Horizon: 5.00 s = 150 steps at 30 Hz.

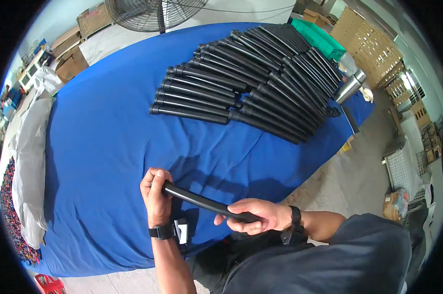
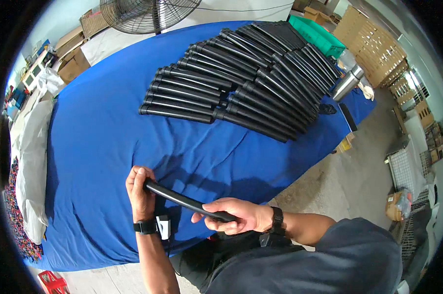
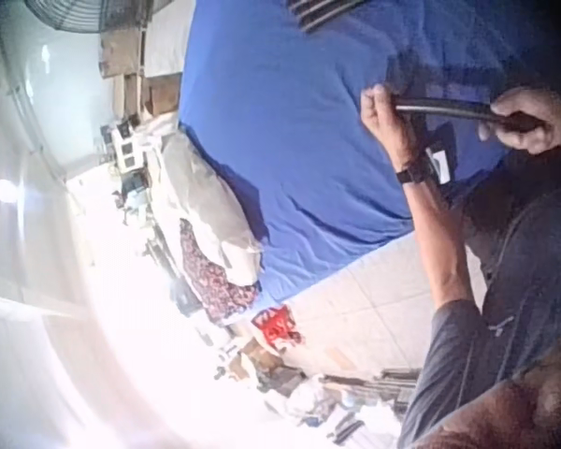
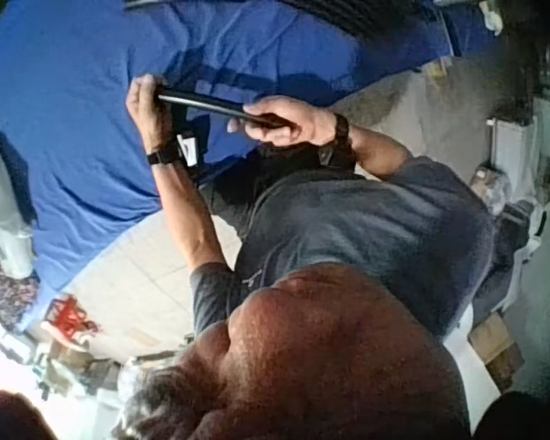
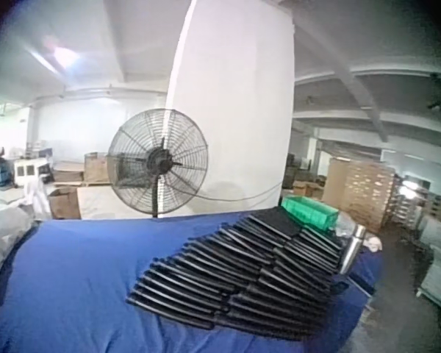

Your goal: The person assembles black telescopic poles by inserting smaller inner sections into larger outer sections. They handle the poles one at a time, aligning the ends and pushing them together to form longer units. The assembled poles are placed in a growing stack on a blue-covered table.

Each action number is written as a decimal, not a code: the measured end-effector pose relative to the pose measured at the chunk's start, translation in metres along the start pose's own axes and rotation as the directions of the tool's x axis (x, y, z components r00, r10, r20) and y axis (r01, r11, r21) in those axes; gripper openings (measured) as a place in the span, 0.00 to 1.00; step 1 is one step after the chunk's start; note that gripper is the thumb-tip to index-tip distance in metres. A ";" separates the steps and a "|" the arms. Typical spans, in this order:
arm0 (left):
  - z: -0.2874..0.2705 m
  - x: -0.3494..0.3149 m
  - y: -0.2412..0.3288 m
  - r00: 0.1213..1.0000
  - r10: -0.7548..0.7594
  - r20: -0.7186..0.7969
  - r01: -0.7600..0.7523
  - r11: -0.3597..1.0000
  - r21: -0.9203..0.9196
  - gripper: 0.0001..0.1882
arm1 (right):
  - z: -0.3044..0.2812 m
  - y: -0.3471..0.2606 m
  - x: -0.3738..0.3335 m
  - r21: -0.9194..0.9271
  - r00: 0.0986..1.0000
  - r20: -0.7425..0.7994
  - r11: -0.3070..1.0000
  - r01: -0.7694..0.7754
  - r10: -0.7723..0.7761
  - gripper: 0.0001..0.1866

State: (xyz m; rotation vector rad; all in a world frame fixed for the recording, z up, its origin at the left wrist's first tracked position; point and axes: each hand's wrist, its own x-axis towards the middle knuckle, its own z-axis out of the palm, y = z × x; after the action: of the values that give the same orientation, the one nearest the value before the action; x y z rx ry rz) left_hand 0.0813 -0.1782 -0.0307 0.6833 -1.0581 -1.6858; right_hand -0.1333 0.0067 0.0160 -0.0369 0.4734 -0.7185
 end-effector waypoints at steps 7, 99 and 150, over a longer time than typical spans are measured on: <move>-0.005 -0.003 0.004 0.999 -0.045 -0.021 0.047 0.992 0.119 0.14 | 0.017 0.006 0.007 -0.773 0.936 -0.167 0.631 0.071 -0.309 0.19; -0.016 0.001 -0.003 0.998 -0.045 -0.039 0.046 0.998 0.035 0.17 | 0.017 0.006 0.001 -0.415 0.976 -0.137 0.904 0.099 -0.170 0.23; -0.010 0.001 -0.004 0.998 0.010 -0.062 -0.002 0.991 0.137 0.16 | 0.018 0.008 0.005 -0.929 0.863 -0.073 0.349 0.124 -0.499 0.16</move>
State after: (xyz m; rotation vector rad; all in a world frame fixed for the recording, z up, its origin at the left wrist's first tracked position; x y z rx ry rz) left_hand 0.0874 -0.1819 -0.0386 0.8153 -1.1381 -1.5866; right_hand -0.1174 0.0076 0.0287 -1.1203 1.2149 -0.7749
